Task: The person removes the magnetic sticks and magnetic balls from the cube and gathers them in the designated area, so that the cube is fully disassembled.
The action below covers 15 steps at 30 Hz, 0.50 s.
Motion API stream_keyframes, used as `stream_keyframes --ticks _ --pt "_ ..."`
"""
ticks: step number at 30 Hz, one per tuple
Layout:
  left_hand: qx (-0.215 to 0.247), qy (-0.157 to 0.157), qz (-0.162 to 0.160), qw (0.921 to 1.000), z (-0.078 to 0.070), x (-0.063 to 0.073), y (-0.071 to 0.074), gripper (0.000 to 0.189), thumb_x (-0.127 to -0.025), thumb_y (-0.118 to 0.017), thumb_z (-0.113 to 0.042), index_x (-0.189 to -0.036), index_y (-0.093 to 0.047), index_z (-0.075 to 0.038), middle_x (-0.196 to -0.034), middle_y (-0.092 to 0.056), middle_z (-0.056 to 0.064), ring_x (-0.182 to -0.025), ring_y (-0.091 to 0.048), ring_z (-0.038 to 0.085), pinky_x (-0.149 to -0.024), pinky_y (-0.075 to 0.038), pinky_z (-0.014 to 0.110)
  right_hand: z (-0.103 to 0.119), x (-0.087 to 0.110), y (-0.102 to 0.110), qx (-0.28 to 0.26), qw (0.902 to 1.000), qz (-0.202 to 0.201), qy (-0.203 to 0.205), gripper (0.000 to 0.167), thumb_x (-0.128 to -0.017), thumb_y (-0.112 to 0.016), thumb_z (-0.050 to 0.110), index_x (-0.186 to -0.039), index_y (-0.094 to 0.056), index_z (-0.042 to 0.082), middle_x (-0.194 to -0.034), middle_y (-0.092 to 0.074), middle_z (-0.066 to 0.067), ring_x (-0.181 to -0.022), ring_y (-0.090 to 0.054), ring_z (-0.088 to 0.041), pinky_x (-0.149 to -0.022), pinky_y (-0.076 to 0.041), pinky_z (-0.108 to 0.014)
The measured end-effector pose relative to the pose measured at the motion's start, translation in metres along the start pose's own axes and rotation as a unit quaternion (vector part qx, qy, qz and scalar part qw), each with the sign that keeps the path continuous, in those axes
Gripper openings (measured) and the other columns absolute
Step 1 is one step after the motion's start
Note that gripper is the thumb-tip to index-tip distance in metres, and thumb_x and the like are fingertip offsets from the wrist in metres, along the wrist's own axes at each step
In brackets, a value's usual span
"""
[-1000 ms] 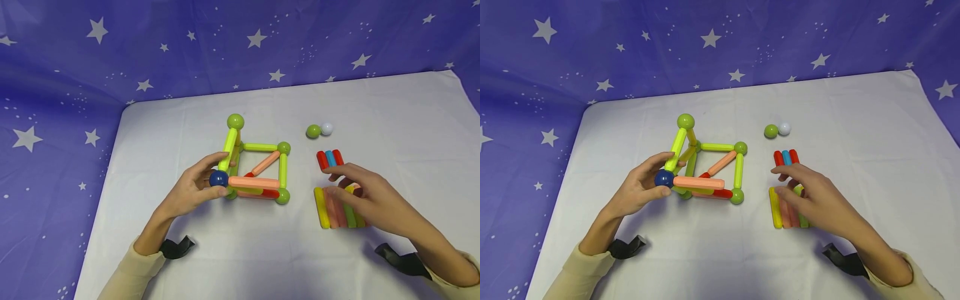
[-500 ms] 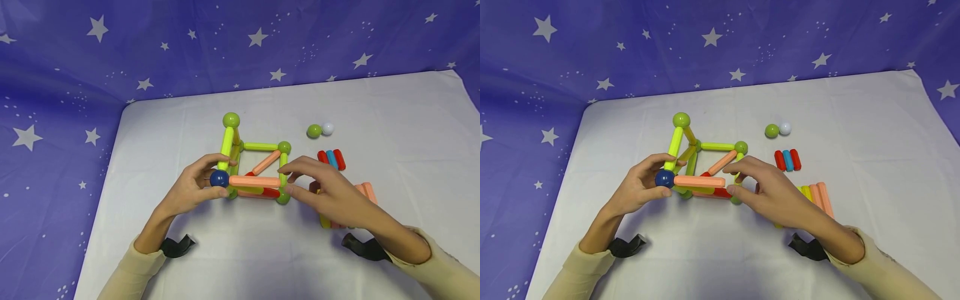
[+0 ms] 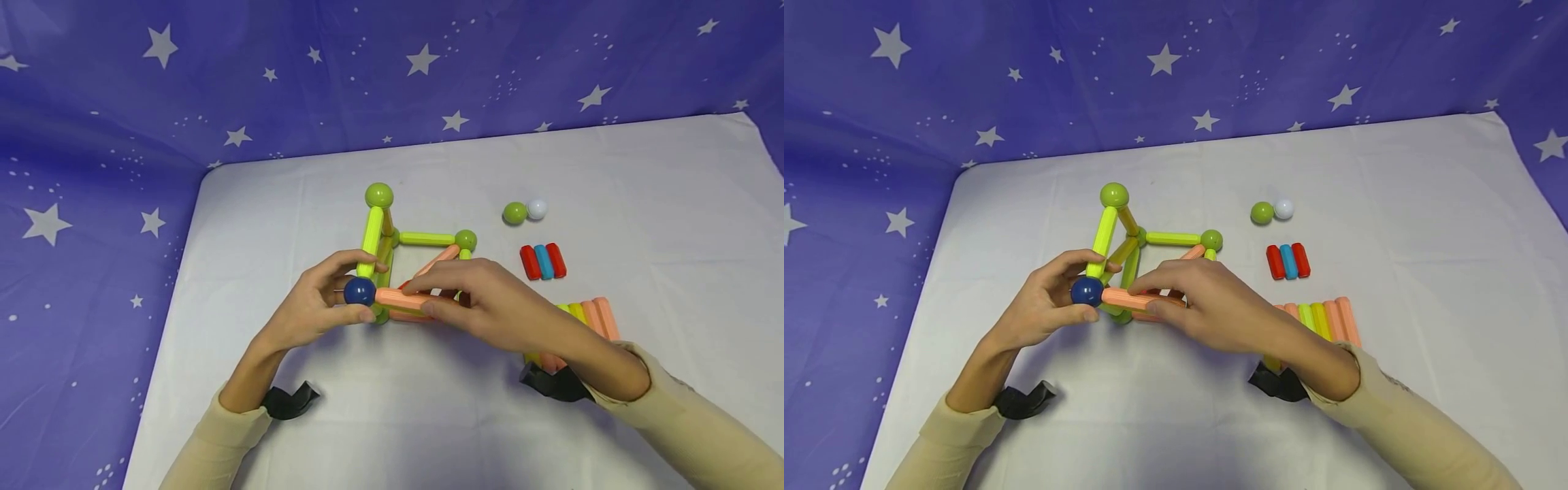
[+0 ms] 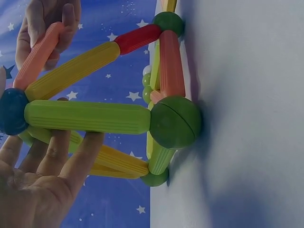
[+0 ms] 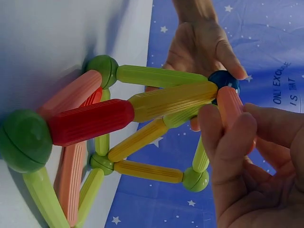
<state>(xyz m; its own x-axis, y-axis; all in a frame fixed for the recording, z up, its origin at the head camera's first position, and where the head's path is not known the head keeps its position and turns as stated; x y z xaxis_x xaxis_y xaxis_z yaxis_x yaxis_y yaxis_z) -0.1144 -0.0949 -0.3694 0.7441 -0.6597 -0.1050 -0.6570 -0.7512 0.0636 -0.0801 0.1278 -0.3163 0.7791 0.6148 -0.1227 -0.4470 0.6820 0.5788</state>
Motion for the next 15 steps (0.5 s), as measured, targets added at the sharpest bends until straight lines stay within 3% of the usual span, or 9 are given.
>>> stream_keyframes --ticks 5,9,12,15 --pt "0.0 -0.006 0.007 1.0 0.0 0.0 0.0 0.058 -0.085 -0.078 -0.003 -0.134 -0.048 0.0 -0.131 -0.053 0.024 -0.1 -0.065 0.029 -0.077 -0.059 0.038 -0.001 0.004 -0.001 0.034 0.9992 0.022 0.004 0.036 -0.098 -0.064 0.014 -0.132 -0.065 0.025 -0.12 -0.063 0.018 -0.099 -0.058 -0.003 -0.077 -0.051 -0.028" --pt "0.005 -0.007 0.005 0.9999 0.0 0.001 0.001 0.058 -0.085 -0.078 -0.004 -0.134 -0.046 0.002 -0.131 -0.052 0.026 -0.1 -0.065 0.029 -0.078 -0.059 0.037 -0.011 0.014 0.001 0.051 0.9977 0.031 -0.031 0.04 -0.101 -0.059 0.018 -0.139 -0.057 0.029 -0.123 -0.059 0.017 -0.096 -0.057 -0.004 -0.075 -0.05 -0.028" --pt "0.007 -0.006 0.004 0.9999 0.0 0.0 0.001 0.06 -0.085 -0.078 -0.006 -0.134 -0.046 0.003 -0.132 -0.052 0.027 -0.1 -0.065 0.029 -0.079 -0.059 0.037 -0.021 0.024 0.002 0.032 0.9967 0.034 -0.067 0.042 -0.102 -0.058 0.019 -0.141 -0.054 0.031 -0.121 -0.058 0.014 -0.092 -0.056 -0.008 -0.074 -0.05 -0.029" --pt "0.006 -0.006 0.003 1.0 0.0 0.0 0.0 0.06 -0.085 -0.079 -0.007 -0.134 -0.047 0.002 -0.132 -0.053 0.025 -0.1 -0.065 0.03 -0.079 -0.059 0.037 -0.031 0.034 0.005 -0.003 0.9957 0.031 -0.087 0.045 -0.101 -0.058 0.017 -0.144 -0.051 0.03 -0.124 -0.058 0.008 -0.099 -0.058 -0.011 -0.08 -0.054 -0.032"
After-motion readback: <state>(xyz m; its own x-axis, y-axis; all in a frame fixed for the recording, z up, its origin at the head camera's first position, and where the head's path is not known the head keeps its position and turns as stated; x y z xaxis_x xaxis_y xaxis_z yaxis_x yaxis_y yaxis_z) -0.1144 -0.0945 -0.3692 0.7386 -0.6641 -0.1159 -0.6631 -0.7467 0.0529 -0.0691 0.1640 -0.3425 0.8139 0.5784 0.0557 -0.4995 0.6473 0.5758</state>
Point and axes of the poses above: each hand's wrist, its own x-axis away from the middle knuckle, its own y-axis out of the back of the hand, z = x × y, the point moved 4 cm from there along -x, towards the middle knuckle
